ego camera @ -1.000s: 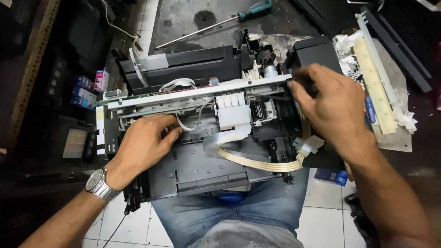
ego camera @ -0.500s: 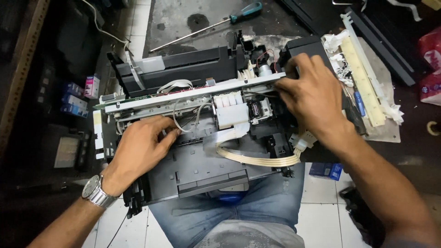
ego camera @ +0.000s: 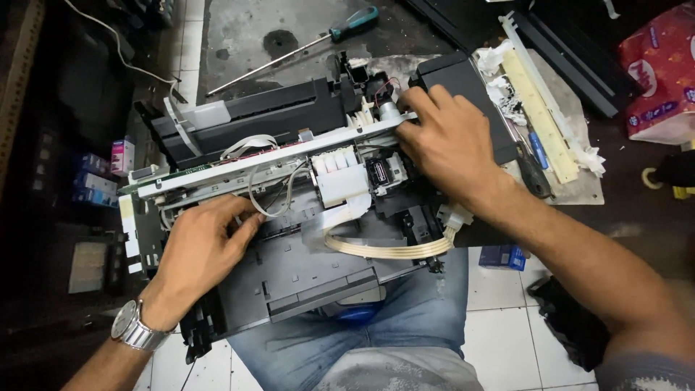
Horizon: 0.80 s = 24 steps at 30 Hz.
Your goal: Routing ribbon cables and attaching internal components during the repair of an inkjet printer.
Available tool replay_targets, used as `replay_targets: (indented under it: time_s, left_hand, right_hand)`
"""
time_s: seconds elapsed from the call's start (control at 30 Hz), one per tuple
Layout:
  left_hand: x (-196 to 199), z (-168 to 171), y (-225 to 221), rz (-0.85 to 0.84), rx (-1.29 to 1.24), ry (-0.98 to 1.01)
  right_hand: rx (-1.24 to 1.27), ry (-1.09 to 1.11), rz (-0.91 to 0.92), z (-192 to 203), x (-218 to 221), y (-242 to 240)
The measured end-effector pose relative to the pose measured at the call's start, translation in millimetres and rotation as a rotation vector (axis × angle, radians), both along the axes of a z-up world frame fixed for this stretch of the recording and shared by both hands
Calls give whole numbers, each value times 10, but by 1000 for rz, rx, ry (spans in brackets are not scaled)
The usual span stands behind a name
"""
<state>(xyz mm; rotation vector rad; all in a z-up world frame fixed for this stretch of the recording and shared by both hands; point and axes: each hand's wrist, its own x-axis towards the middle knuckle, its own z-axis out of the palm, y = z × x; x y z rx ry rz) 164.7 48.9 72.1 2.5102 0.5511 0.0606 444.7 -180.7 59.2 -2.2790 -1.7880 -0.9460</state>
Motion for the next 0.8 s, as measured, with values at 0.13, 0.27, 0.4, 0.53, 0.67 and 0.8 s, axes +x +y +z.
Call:
replay_targets:
  time_s: [0.13,0.27,0.4,0.53,0.67,0.8]
  left_hand:
    - [-6,-9,-3,5,14,0]
    - [-4,-20,-6,15,16,12]
    - [-6,-35,-1,1,33,2]
    - [-10,-9,-16,11,30,14]
    - [-26,-23,-9,14,25,-7]
    - [-13,-31,-6,13,11,-15]
  right_hand:
    - [62,-74,31,-68,17,27]
    - [99,-176,73,-188,92,45]
    - [107,-193,105,-244,130,25]
    - [98,-209,118,-250,136,37]
    - [85,-166,124,-110,28,40]
    - [51,-151,131,-15,-1,14]
